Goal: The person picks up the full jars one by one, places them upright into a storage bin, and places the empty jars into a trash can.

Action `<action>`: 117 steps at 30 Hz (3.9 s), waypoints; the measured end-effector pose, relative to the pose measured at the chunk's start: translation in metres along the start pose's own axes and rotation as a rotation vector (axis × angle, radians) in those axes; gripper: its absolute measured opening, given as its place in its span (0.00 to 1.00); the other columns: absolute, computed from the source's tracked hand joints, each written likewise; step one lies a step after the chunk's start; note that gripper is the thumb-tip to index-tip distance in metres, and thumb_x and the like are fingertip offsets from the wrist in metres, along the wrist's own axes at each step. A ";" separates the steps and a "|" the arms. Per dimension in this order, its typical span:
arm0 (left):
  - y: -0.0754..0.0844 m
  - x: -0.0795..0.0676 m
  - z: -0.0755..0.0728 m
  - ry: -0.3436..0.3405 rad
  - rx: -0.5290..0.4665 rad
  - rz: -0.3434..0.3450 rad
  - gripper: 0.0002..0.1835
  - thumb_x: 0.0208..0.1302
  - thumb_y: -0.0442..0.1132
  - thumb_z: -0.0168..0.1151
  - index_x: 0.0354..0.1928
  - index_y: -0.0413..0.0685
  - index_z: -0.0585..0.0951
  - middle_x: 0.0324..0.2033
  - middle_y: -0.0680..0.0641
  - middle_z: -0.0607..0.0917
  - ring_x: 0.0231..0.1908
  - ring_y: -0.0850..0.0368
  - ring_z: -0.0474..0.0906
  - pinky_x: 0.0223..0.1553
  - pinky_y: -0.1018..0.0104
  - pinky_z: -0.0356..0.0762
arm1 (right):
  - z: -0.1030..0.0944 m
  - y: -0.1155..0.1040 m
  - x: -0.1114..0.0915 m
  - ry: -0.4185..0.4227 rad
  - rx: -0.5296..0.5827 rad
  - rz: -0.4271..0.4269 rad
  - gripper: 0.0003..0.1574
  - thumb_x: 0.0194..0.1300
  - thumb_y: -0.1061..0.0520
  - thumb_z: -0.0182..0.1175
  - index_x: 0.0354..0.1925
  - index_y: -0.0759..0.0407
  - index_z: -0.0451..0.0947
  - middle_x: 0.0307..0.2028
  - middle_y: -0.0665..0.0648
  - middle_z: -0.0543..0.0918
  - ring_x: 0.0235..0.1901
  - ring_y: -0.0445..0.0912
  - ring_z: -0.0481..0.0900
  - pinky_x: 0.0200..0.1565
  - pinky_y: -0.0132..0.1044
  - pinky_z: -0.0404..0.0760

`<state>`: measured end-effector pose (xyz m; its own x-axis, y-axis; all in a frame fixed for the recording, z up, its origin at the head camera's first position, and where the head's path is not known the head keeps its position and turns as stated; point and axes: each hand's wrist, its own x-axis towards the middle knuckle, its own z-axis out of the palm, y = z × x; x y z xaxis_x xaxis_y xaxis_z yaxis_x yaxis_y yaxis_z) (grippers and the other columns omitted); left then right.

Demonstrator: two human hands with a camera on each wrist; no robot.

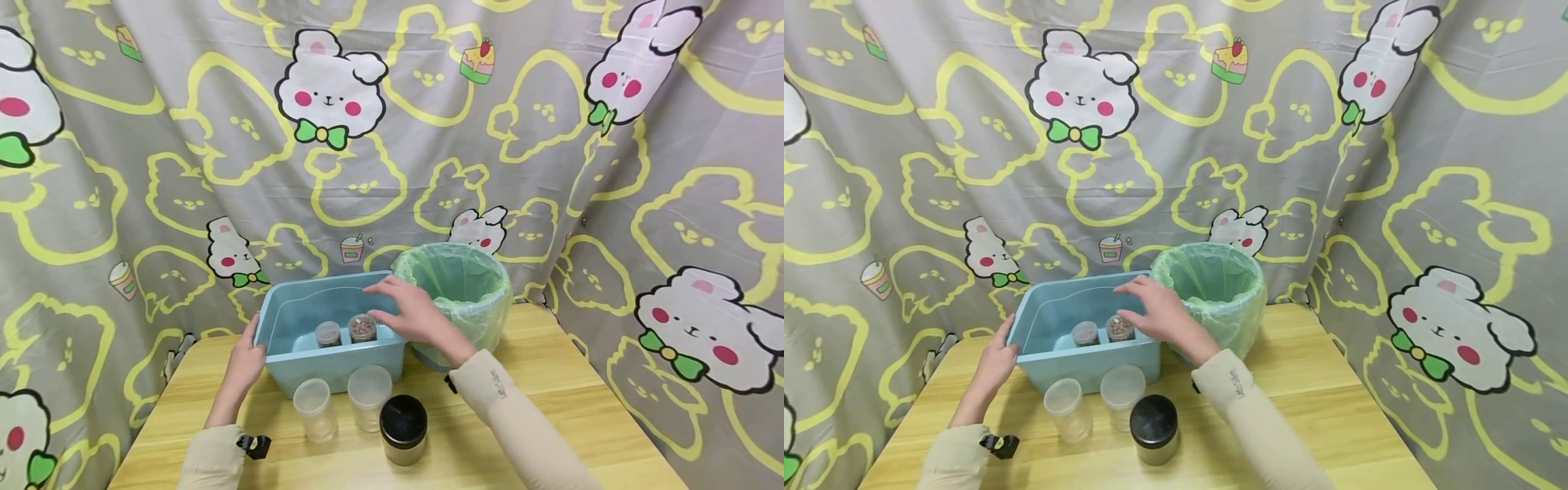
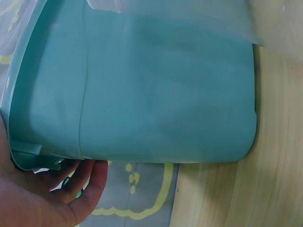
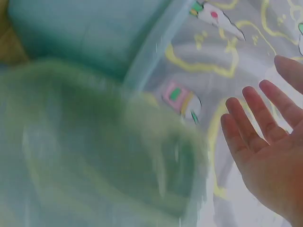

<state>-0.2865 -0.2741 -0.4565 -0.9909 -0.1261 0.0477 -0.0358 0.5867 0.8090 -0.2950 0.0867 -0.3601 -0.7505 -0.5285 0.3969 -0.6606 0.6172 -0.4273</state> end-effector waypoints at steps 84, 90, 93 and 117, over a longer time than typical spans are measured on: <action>-0.026 -0.109 0.073 -0.064 -0.132 0.229 0.32 0.61 0.41 0.76 0.66 0.43 0.76 0.54 0.46 0.84 0.52 0.49 0.82 0.47 0.58 0.87 | -0.027 0.159 -0.078 0.663 -0.234 -0.054 0.27 0.69 0.63 0.47 0.12 0.57 0.67 0.17 0.54 0.64 0.30 0.58 0.75 0.56 0.59 0.74; -0.027 -0.108 0.075 -0.072 -0.138 0.224 0.30 0.61 0.41 0.76 0.64 0.48 0.77 0.52 0.49 0.84 0.50 0.60 0.81 0.46 0.65 0.86 | -0.026 0.159 -0.078 0.681 -0.227 -0.047 0.27 0.68 0.63 0.47 0.11 0.56 0.63 0.16 0.54 0.61 0.30 0.60 0.73 0.55 0.60 0.74; -0.027 -0.109 0.075 -0.075 -0.138 0.216 0.29 0.61 0.41 0.76 0.63 0.51 0.78 0.51 0.51 0.84 0.49 0.64 0.80 0.45 0.66 0.85 | -0.025 0.159 -0.078 0.684 -0.222 -0.049 0.27 0.68 0.63 0.47 0.11 0.56 0.62 0.16 0.54 0.60 0.30 0.61 0.72 0.55 0.61 0.74; 0.027 -0.123 0.055 -0.077 -0.154 0.566 0.29 0.67 0.37 0.71 0.68 0.51 0.74 0.56 0.48 0.81 0.53 0.68 0.77 0.47 0.65 0.88 | -0.025 0.159 -0.077 0.702 -0.226 -0.058 0.27 0.68 0.63 0.47 0.11 0.56 0.60 0.16 0.55 0.59 0.27 0.60 0.70 0.54 0.60 0.74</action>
<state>-0.1722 -0.1990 -0.4722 -0.8569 0.2348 0.4588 0.5151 0.4220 0.7460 -0.3417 0.2393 -0.4383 -0.4754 -0.1134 0.8724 -0.6222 0.7444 -0.2423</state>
